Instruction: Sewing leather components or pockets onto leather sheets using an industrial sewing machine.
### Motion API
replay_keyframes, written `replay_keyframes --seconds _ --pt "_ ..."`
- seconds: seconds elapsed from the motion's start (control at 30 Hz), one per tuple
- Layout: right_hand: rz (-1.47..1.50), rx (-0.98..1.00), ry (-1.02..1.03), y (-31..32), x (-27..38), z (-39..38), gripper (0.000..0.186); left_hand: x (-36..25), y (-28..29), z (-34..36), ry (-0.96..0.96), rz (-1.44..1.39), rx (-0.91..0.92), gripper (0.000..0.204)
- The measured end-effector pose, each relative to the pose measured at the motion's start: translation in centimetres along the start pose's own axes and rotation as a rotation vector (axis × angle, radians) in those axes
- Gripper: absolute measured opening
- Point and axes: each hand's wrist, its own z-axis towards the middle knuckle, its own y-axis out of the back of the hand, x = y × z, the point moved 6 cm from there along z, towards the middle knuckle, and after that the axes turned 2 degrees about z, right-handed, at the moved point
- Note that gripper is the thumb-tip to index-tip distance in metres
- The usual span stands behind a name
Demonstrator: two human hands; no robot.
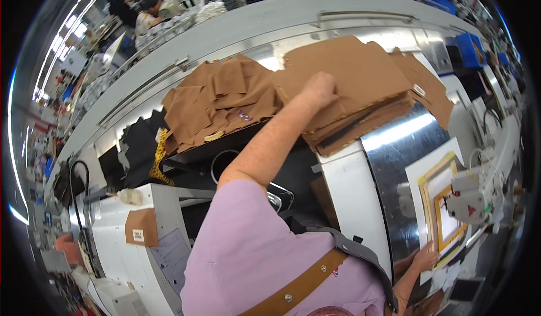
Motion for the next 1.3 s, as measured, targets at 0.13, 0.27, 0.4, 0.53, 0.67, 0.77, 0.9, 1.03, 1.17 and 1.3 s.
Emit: replay_keyframes --seconds 0.13,0.27,0.4,0.53,0.67,0.77,0.9,1.03,1.17,1.3 --pt "0.072 -0.123 -0.003 -1.3 0.0 0.1 0.083 0.9 0.0 0.4 0.014 0.043 -0.037 0.013" --pt "0.092 -0.028 -0.090 -1.3 0.7 -0.2 0.082 3.2 0.5 2.0 0.148 0.048 -0.211 0.013" --pt "0.211 -0.038 -0.014 -3.2 -0.4 -2.0 0.079 5.1 0.5 5.0 0.250 0.043 -0.384 0.020" --pt "0.465 0.004 0.128 -1.8 1.0 -7.2 0.072 -0.1 -2.6 7.4 0.132 -0.476 -0.332 0.022" --pt "0.633 -0.032 0.265 4.0 5.4 -14.3 0.062 -16.9 -10.3 4.1 -0.085 -1.030 0.302 0.018" --pt "0.735 0.019 0.371 7.3 8.0 -15.6 0.057 -27.8 -15.6 -4.1 -0.438 -1.052 0.713 0.012" --pt "0.877 -0.016 0.275 8.7 5.3 -12.9 0.054 -34.1 -18.4 -16.7 -1.125 -0.496 0.961 0.009" --pt "0.990 0.001 0.249 10.4 3.7 -10.5 0.054 -31.8 -19.2 -21.7 -1.123 -0.281 1.062 0.023" --pt "0.826 -0.156 0.244 7.7 3.5 -8.6 0.055 -28.7 -19.5 -18.0 -0.755 -0.210 0.665 0.049" --pt "0.618 -0.118 0.199 5.4 2.7 -7.9 0.057 -25.8 -20.0 -14.4 -0.658 -0.106 0.214 0.065"
